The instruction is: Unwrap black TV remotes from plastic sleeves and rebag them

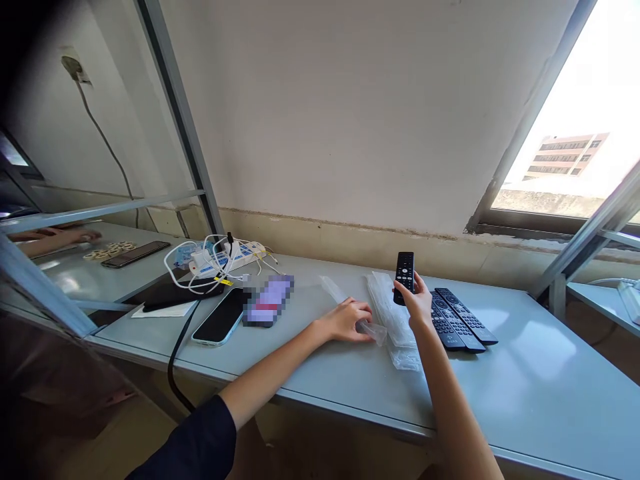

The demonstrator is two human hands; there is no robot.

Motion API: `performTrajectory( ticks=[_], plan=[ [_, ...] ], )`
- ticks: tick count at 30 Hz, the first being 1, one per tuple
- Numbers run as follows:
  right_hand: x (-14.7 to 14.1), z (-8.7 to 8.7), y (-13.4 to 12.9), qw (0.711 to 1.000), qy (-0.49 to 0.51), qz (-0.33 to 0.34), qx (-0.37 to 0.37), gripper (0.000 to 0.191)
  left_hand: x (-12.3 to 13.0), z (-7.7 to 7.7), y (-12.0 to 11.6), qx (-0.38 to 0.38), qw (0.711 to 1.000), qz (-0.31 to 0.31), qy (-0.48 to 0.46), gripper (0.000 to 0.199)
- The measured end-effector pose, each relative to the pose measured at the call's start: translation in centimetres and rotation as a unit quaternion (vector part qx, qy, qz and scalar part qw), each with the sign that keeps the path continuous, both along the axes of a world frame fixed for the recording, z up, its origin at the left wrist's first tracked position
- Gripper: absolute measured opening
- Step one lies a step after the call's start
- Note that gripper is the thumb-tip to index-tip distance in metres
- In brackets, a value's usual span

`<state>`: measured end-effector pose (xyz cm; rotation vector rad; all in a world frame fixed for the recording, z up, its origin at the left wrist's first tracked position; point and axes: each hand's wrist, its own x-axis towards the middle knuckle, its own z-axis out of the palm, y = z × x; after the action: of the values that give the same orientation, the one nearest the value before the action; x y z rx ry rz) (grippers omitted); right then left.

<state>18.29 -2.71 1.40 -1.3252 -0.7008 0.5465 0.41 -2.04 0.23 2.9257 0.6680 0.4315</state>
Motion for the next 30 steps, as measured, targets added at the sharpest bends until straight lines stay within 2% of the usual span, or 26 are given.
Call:
performTrajectory(
  ticks=[3, 6, 8, 10, 12, 15, 18, 25, 27, 30],
  plan=[
    [-1.0, 0.0, -0.2, 0.998, -0.052, 0.026, 0.022, 0.069, -0.6, 0.5, 0.9, 0.054, 0.998, 0.025, -0.009, 0.016],
    [-1.9, 0.3, -0.6, 0.985, -0.169, -0.012, 0.018, 0.057, -1.6, 1.1, 2.1, 0.102, 0.986, 0.098, -0.086, 0.029],
    [-2.4, 0.6, -1.0, 0.958, -0.281, -0.062, 0.006, 0.044, -2.3, 1.3, 2.7, 0.12, 0.973, 0.143, -0.136, 0.032],
    [-2.6, 0.8, -1.4, 0.918, -0.388, -0.084, 0.006, 0.034, -2.7, 1.3, 3.1, 0.126, 0.964, 0.167, -0.166, 0.027],
    [-2.6, 0.8, -1.7, 0.88, -0.469, -0.072, 0.025, 0.029, -2.9, 1.2, 3.4, 0.123, 0.961, 0.172, -0.177, 0.021],
    [-2.4, 0.5, -1.7, 0.833, -0.545, -0.066, 0.075, 0.035, -2.8, 1.0, 3.4, 0.102, 0.966, 0.166, -0.167, 0.019],
    [-2.0, 0.2, -1.5, 0.806, -0.566, -0.099, 0.143, 0.04, -2.5, 0.6, 3.4, 0.076, 0.973, 0.162, -0.147, 0.026],
    [-1.6, -0.1, -1.2, 0.793, -0.543, -0.179, 0.212, 0.04, -2.1, -0.3, 2.9, 0.041, 0.983, 0.147, -0.107, 0.04],
    [-1.8, 0.0, -1.3, 0.791, -0.54, -0.182, 0.222, 0.04, -1.9, -0.4, 2.7, 0.048, 0.98, 0.155, -0.111, 0.037],
    [-2.2, 0.2, -1.6, 0.804, -0.526, -0.182, 0.212, 0.041, -1.7, -0.5, 2.7, 0.058, 0.98, 0.155, -0.106, 0.019]
  ],
)
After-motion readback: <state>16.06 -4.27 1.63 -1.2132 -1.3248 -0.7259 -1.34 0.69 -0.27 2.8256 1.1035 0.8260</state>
